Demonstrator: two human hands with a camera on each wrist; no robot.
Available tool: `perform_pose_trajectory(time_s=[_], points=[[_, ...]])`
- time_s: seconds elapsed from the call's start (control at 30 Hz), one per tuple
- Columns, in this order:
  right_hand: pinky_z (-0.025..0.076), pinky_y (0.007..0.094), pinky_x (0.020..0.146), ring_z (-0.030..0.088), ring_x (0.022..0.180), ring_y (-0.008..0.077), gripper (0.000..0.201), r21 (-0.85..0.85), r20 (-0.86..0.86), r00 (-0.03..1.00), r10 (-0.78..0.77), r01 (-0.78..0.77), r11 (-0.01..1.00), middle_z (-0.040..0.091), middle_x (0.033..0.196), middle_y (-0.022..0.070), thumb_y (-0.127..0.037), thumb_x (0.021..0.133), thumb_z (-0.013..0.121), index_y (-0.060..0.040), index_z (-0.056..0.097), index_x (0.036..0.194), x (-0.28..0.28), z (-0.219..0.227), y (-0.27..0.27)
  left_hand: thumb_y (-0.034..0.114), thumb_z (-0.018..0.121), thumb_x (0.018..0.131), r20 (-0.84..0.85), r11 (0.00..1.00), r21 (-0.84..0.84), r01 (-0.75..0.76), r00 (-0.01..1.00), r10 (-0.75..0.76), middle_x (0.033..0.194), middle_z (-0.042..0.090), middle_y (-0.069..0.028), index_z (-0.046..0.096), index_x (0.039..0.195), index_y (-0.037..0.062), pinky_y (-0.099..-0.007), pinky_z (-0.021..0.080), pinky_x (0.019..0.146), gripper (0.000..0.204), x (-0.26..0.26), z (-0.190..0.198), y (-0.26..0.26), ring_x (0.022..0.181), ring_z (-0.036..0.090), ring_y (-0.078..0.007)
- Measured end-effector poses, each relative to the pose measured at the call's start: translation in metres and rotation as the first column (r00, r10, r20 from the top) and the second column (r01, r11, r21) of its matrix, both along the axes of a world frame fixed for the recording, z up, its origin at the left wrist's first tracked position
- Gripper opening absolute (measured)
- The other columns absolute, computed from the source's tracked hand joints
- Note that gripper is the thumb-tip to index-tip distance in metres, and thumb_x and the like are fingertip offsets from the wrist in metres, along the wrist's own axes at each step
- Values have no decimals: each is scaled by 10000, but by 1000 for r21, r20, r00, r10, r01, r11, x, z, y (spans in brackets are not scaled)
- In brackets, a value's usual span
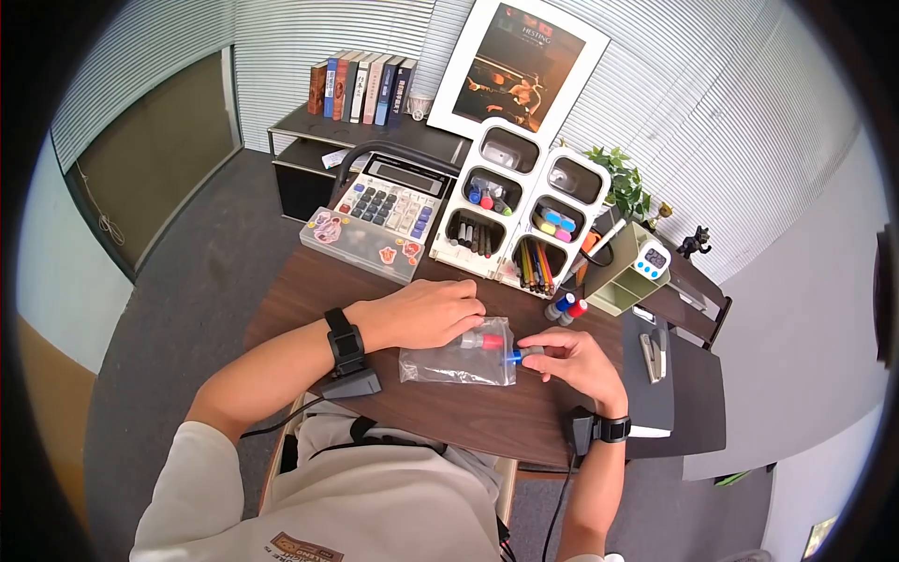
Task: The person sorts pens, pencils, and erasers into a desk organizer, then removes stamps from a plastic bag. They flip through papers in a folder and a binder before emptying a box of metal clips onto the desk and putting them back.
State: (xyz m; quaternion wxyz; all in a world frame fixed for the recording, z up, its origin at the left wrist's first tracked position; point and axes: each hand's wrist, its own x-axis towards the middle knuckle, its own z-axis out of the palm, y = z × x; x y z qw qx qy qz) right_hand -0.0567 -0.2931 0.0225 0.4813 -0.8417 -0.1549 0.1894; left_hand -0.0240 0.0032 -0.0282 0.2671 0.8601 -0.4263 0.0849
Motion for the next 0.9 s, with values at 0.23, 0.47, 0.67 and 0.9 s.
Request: perform_pose_trajectory(time_s=[0.23,0.47,0.67,0.9], points=[[571,261,774,707,863,109,331,78,-108,992,68,-60,995,745,937,58,-55,936,762,-12,715,1261,1,-8,7,216,543,1058,11,999,31,-20,1000,20,1062,606,-115,679,1153,35,-424,563,833,245,-1,0,-2,1002,670,-301],[543,252,714,653,798,76,264,-22,113,989,98,-96,995,729,924,18,-92,898,812,-21,744,1143,2,-18,17,227,560,1051,57,1000,-12,-22,998,23,1002,613,-124,694,1097,35,-447,568,794,238,-2,-2,-3,956,682,-316],[533,251,695,624,772,70,312,-59,136,985,111,-103,993,714,943,-2,-121,866,848,-49,744,1151,4,-24,19,220,552,1055,60,1000,-7,-17,998,17,1028,628,-121,696,1113,37,-440,573,799,240,-2,-2,-1,978,686,-314],[513,259,666,591,734,67,439,18,136,988,75,-78,997,650,880,-14,-139,844,873,-74,707,1244,1,-18,23,394,686,978,-180,994,49,94,980,-83,1188,632,-124,645,1305,57,-421,551,889,471,-1,28,19,1072,665,-328]])
